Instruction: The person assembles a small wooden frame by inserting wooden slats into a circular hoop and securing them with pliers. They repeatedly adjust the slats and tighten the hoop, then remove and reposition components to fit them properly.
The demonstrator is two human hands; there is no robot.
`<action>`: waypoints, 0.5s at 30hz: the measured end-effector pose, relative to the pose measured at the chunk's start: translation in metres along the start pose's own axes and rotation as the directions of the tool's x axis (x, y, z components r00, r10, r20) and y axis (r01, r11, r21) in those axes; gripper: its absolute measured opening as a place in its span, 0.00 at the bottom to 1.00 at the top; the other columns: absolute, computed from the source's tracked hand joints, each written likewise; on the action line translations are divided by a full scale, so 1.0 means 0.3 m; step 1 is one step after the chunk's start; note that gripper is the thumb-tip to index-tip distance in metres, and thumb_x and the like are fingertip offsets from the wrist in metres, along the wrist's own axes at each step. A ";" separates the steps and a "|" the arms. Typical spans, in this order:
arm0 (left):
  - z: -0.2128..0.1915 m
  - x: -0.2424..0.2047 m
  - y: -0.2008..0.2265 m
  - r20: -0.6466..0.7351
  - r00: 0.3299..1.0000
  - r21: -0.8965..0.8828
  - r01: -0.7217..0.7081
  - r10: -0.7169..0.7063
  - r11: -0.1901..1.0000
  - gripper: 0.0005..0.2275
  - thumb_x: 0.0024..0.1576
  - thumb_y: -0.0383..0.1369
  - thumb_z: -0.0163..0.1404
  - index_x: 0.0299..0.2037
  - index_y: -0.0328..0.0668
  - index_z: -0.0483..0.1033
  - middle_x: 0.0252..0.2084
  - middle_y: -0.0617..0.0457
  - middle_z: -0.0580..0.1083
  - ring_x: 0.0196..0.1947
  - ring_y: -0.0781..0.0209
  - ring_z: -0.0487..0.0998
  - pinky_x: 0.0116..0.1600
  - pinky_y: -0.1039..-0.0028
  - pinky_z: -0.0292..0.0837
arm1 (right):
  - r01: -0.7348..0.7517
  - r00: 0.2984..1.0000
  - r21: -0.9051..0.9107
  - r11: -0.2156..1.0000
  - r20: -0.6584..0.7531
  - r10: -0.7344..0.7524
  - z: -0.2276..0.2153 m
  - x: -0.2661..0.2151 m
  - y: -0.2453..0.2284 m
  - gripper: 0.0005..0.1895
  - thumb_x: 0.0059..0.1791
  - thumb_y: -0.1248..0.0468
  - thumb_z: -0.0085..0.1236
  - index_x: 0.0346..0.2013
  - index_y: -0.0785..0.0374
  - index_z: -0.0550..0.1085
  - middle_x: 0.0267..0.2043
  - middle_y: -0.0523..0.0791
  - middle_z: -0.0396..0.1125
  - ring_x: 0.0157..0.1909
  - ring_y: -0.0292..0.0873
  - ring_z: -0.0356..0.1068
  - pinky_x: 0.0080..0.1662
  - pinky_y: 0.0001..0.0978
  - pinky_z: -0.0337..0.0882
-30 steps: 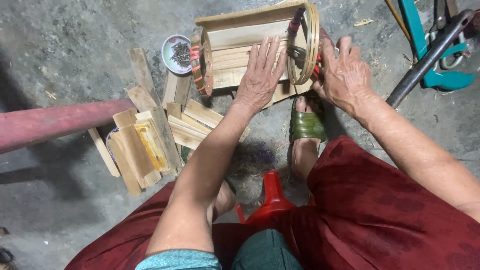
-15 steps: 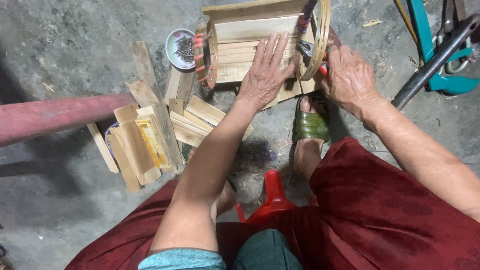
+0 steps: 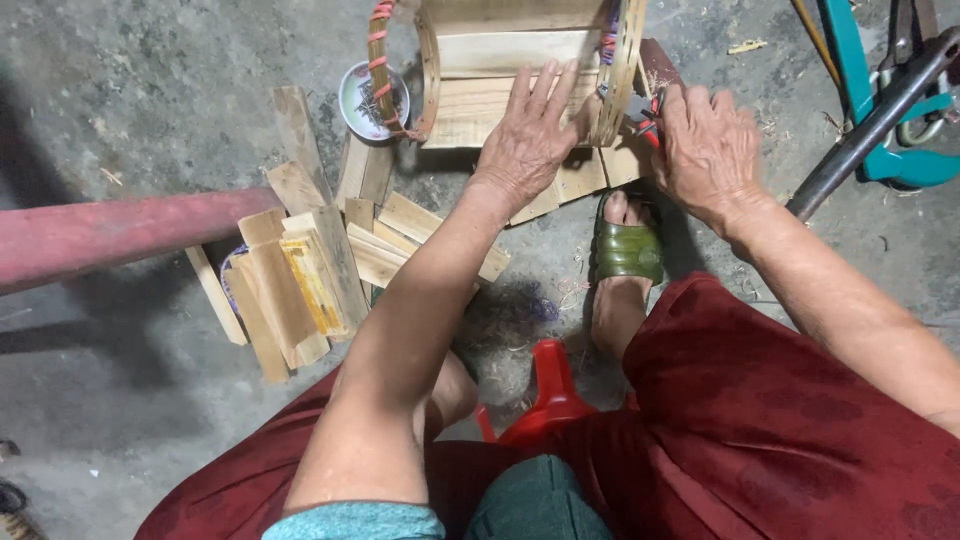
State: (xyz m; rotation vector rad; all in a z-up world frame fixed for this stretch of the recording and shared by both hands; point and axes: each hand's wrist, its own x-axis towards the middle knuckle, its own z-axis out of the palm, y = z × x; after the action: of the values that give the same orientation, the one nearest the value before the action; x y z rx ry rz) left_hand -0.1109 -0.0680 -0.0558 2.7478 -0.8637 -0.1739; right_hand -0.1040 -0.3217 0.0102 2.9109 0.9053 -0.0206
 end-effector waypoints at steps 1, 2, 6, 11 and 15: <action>-0.004 0.000 -0.004 0.000 1.000 0.002 -0.004 0.004 1.000 0.27 0.57 0.19 0.48 0.69 0.43 0.62 0.74 0.31 0.51 0.74 0.30 0.50 0.76 0.39 0.39 | -0.004 1.000 0.000 1.000 -0.002 0.004 0.006 0.009 0.008 0.27 0.50 0.55 0.61 0.58 0.67 0.68 0.43 0.48 0.61 0.40 0.44 0.62 0.36 0.34 0.68; -0.006 -0.002 0.001 0.034 0.999 0.001 0.009 -0.009 1.000 0.29 0.57 0.17 0.47 0.71 0.44 0.59 0.75 0.31 0.49 0.74 0.30 0.48 0.76 0.40 0.36 | -0.082 0.994 0.247 0.965 0.088 0.062 0.010 0.010 0.018 0.20 0.51 0.63 0.55 0.56 0.67 0.65 0.41 0.49 0.60 0.37 0.46 0.63 0.34 0.38 0.71; 0.070 -0.019 -0.009 0.113 0.993 0.173 0.021 -0.041 0.985 0.44 0.57 0.15 0.44 0.76 0.59 0.28 0.80 0.37 0.45 0.79 0.37 0.45 0.80 0.47 0.32 | -0.181 0.964 0.458 0.871 0.259 0.064 -0.074 0.074 0.085 0.08 0.53 0.66 0.47 0.46 0.65 0.65 0.37 0.50 0.62 0.33 0.50 0.66 0.36 0.47 0.75; -0.012 -0.017 0.012 0.135 0.989 0.147 0.045 -0.065 0.988 0.42 0.54 0.12 0.42 0.75 0.59 0.37 0.79 0.37 0.46 0.78 0.38 0.44 0.80 0.48 0.36 | -0.347 0.885 0.488 0.801 0.452 0.108 -0.001 0.025 0.120 0.13 0.53 0.60 0.47 0.50 0.62 0.66 0.38 0.51 0.65 0.34 0.52 0.67 0.37 0.46 0.74; 0.049 -0.037 0.008 0.074 0.995 0.161 0.056 -0.068 0.985 0.50 0.50 0.09 0.40 0.77 0.63 0.24 0.81 0.39 0.43 0.80 0.41 0.43 0.81 0.46 0.33 | -0.522 0.843 0.592 0.614 0.468 0.266 0.044 -0.106 0.121 0.16 0.47 0.62 0.52 0.45 0.70 0.70 0.41 0.58 0.68 0.39 0.62 0.67 0.44 0.53 0.67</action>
State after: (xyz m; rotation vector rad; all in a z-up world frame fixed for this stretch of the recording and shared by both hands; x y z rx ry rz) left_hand -0.1241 -0.0664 -0.0689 2.9367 -0.8467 -0.2371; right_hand -0.1094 -0.3708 0.0013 3.5341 0.1466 -1.0307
